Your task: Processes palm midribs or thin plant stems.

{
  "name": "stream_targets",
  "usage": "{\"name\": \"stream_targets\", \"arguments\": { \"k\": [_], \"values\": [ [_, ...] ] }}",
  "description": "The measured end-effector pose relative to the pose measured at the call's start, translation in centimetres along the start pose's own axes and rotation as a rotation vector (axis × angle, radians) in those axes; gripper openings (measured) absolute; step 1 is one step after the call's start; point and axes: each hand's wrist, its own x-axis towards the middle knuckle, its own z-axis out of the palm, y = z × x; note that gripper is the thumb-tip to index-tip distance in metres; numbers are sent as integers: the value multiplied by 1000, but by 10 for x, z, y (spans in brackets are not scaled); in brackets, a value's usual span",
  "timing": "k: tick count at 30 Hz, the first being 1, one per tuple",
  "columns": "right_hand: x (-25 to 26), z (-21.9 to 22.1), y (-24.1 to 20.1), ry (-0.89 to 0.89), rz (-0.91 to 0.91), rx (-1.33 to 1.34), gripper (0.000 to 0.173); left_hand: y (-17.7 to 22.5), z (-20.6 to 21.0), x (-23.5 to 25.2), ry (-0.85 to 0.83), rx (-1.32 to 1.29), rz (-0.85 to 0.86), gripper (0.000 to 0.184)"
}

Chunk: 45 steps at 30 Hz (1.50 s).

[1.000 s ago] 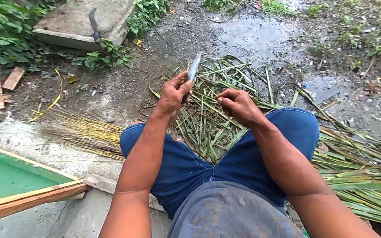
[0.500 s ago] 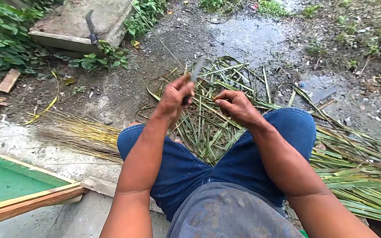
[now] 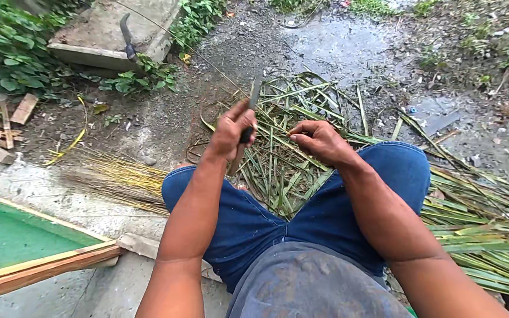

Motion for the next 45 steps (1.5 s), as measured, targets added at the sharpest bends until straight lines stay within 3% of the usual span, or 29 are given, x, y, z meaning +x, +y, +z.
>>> {"name": "stream_targets", "arguments": {
  "k": [2,5,7,13,18,23,28,32,37,42,45],
  "values": [
    [-1,-3,1,-16,-14,-25,13,-3,-6,5,8,-4,-2,42],
    [-4,-9,3,-45,-25,-69,15,14,-40,19,247,-116,86,35],
    [-3,-9,1,-38,14,-33,15,18,-43,18,295,-139,98,33],
    [4,2,4,-31,92,160,23,-15,30,-11,-148,76,-131,46],
    [2,-3,4,-63,51,138,22,-7,2,4,-16,-73,0,40],
    [0,-6,5,-82,69,169,21,-14,20,-7,-185,16,-107,46],
    [-3,-11,4,-113,59,133,21,5,-2,7,-18,-101,35,36],
    [-2,-10,4,-59,21,37,18,-8,22,-5,-198,14,-110,45],
    [-5,-14,4,-26,9,-21,16,11,-2,8,35,-74,31,34],
    [-3,-10,4,-15,-5,2,15,-8,25,-8,-173,22,-124,44],
    [-5,-12,4,-19,-7,-11,15,0,8,4,-75,-49,-41,39]
  ]
}}
